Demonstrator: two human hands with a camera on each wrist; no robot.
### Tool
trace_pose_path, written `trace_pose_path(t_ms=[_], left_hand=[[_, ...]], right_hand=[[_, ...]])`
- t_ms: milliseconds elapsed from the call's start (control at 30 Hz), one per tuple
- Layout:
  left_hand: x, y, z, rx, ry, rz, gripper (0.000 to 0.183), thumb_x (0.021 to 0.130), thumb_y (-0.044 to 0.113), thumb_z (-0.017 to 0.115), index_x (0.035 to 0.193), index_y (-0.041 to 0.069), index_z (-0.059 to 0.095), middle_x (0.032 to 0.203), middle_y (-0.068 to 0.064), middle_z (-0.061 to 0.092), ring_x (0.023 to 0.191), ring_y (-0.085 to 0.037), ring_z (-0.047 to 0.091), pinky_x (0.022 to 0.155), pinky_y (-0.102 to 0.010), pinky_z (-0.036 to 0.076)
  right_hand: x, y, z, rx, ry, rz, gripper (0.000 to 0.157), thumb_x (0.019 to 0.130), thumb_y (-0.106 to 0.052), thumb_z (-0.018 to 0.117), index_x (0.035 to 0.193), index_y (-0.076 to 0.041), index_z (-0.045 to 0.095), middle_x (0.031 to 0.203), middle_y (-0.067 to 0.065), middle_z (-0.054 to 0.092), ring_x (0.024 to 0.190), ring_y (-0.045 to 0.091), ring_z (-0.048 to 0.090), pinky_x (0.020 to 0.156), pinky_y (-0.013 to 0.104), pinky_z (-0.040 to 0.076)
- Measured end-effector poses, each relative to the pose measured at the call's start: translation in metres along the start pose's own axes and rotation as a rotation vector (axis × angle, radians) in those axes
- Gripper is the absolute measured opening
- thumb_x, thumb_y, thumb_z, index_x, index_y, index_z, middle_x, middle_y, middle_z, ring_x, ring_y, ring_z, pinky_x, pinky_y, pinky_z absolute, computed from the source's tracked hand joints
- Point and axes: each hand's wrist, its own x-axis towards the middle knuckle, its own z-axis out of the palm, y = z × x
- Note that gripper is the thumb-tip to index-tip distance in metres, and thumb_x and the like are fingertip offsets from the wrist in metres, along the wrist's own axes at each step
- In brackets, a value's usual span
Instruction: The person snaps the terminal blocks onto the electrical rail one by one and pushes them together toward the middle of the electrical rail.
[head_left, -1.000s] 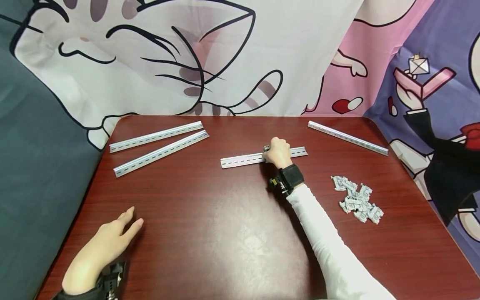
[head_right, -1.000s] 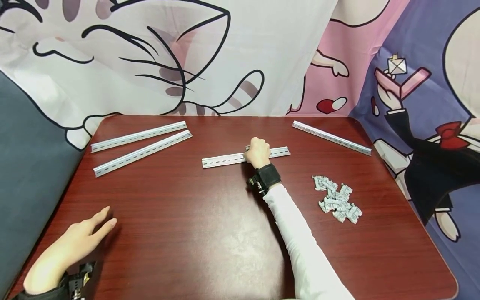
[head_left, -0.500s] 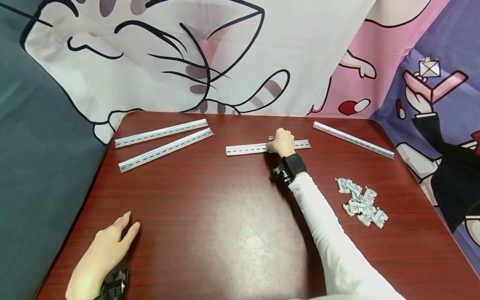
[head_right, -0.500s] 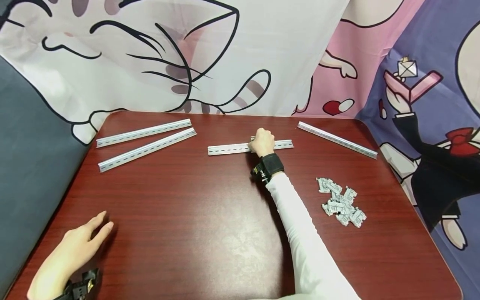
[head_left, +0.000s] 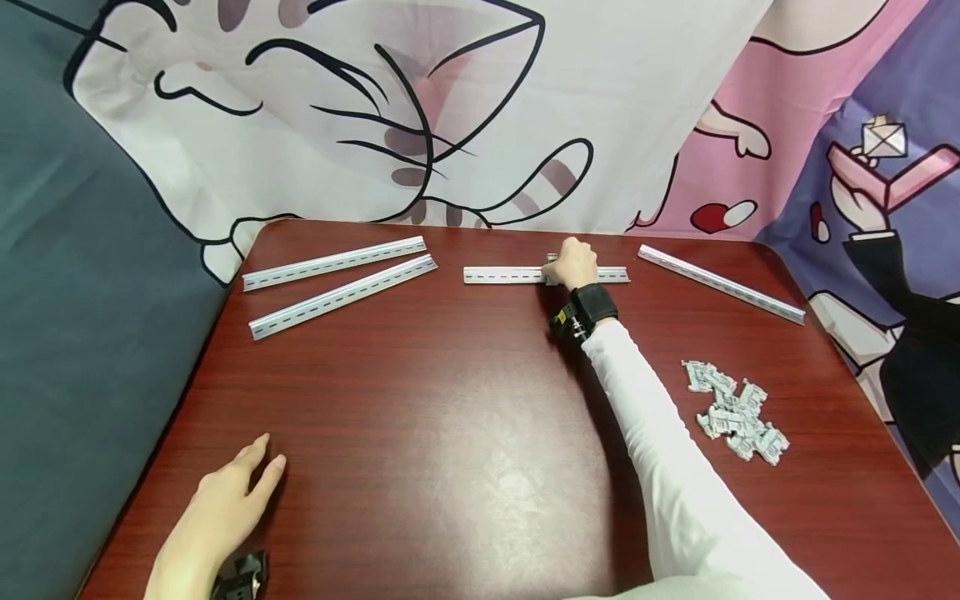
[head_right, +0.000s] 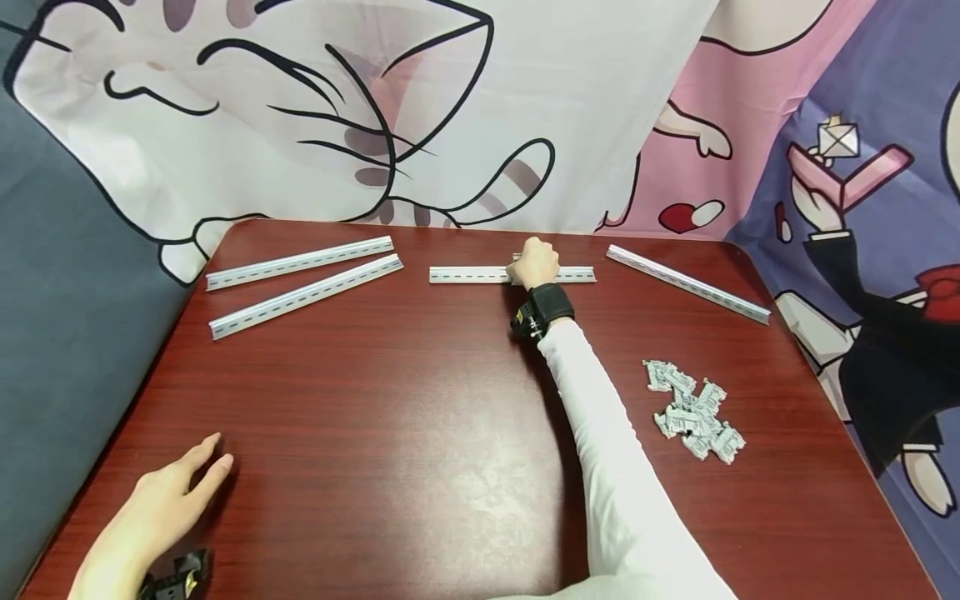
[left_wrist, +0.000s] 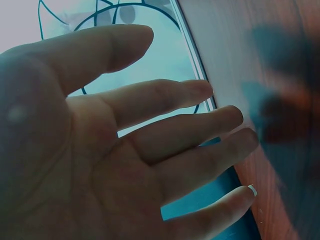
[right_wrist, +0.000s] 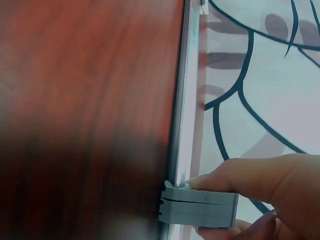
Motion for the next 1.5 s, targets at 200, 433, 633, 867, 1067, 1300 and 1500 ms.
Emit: trace_pose_path(t_ms=[200, 433, 633, 867, 1067, 1300, 1500], left_hand=[[-0.003, 0.002, 0.009, -0.003, 0.030, 0.007, 0.078, 0.103, 0.050, 0.031, 0.147, -0.013, 0.022, 0.147, -0.041, 0.023, 0.134, -0.058, 0.024, 0.104, -0.069, 0.028], [-0.005, 0.006, 0.011, -0.017, 0.028, -0.013, 0.077, 0.103, 0.049, 0.032, 0.148, -0.012, 0.022, 0.148, -0.040, 0.022, 0.135, -0.057, 0.022, 0.105, -0.068, 0.028], [-0.006, 0.008, 0.013, -0.028, 0.027, -0.014, 0.077, 0.103, 0.049, 0.033, 0.147, -0.014, 0.022, 0.149, -0.041, 0.020, 0.137, -0.057, 0.019, 0.107, -0.068, 0.025], [-0.007, 0.008, 0.016, -0.048, 0.029, -0.019, 0.077, 0.103, 0.048, 0.035, 0.147, -0.014, 0.022, 0.149, -0.041, 0.018, 0.138, -0.057, 0.017, 0.108, -0.068, 0.022], [-0.007, 0.010, 0.016, -0.056, 0.021, -0.038, 0.078, 0.102, 0.049, 0.035, 0.148, -0.013, 0.022, 0.149, -0.041, 0.017, 0.138, -0.057, 0.015, 0.108, -0.069, 0.021], [-0.006, 0.013, 0.016, -0.046, 0.047, -0.016, 0.073, 0.103, 0.043, 0.038, 0.147, -0.014, 0.024, 0.148, -0.043, 0.017, 0.137, -0.059, 0.014, 0.108, -0.069, 0.019], [-0.006, 0.016, 0.015, -0.005, 0.101, 0.006, 0.064, 0.104, 0.034, 0.040, 0.143, -0.016, 0.030, 0.145, -0.046, 0.021, 0.134, -0.062, 0.019, 0.107, -0.070, 0.023]], right_hand=[[0.015, -0.001, 0.000, -0.010, -0.018, 0.041, 0.027, 0.078, -0.025, 0.072, 0.086, -0.001, 0.064, 0.105, 0.023, 0.068, 0.103, 0.044, 0.063, 0.082, 0.051, 0.055], [0.027, 0.000, -0.002, 0.006, -0.018, 0.065, 0.031, 0.079, -0.027, 0.074, 0.089, 0.000, 0.063, 0.112, 0.025, 0.067, 0.108, 0.045, 0.061, 0.087, 0.051, 0.054], [0.035, 0.002, -0.004, -0.001, -0.004, 0.052, 0.037, 0.078, -0.028, 0.074, 0.096, 0.002, 0.062, 0.115, 0.028, 0.065, 0.109, 0.046, 0.060, 0.090, 0.050, 0.053], [0.044, 0.003, -0.003, 0.012, 0.000, 0.044, 0.038, 0.079, -0.027, 0.072, 0.101, 0.002, 0.062, 0.116, 0.028, 0.065, 0.110, 0.046, 0.059, 0.091, 0.051, 0.052], [0.051, 0.001, -0.002, 0.012, 0.005, 0.040, 0.033, 0.079, -0.027, 0.072, 0.095, 0.001, 0.063, 0.114, 0.026, 0.066, 0.110, 0.044, 0.060, 0.091, 0.049, 0.052], [0.055, -0.002, -0.002, 0.013, 0.002, 0.046, 0.033, 0.079, -0.028, 0.071, 0.094, 0.001, 0.065, 0.115, 0.026, 0.066, 0.110, 0.044, 0.061, 0.089, 0.049, 0.053], [0.059, -0.004, 0.001, 0.026, 0.001, 0.056, 0.033, 0.080, -0.027, 0.070, 0.096, 0.001, 0.065, 0.116, 0.027, 0.065, 0.111, 0.044, 0.061, 0.090, 0.049, 0.053]])
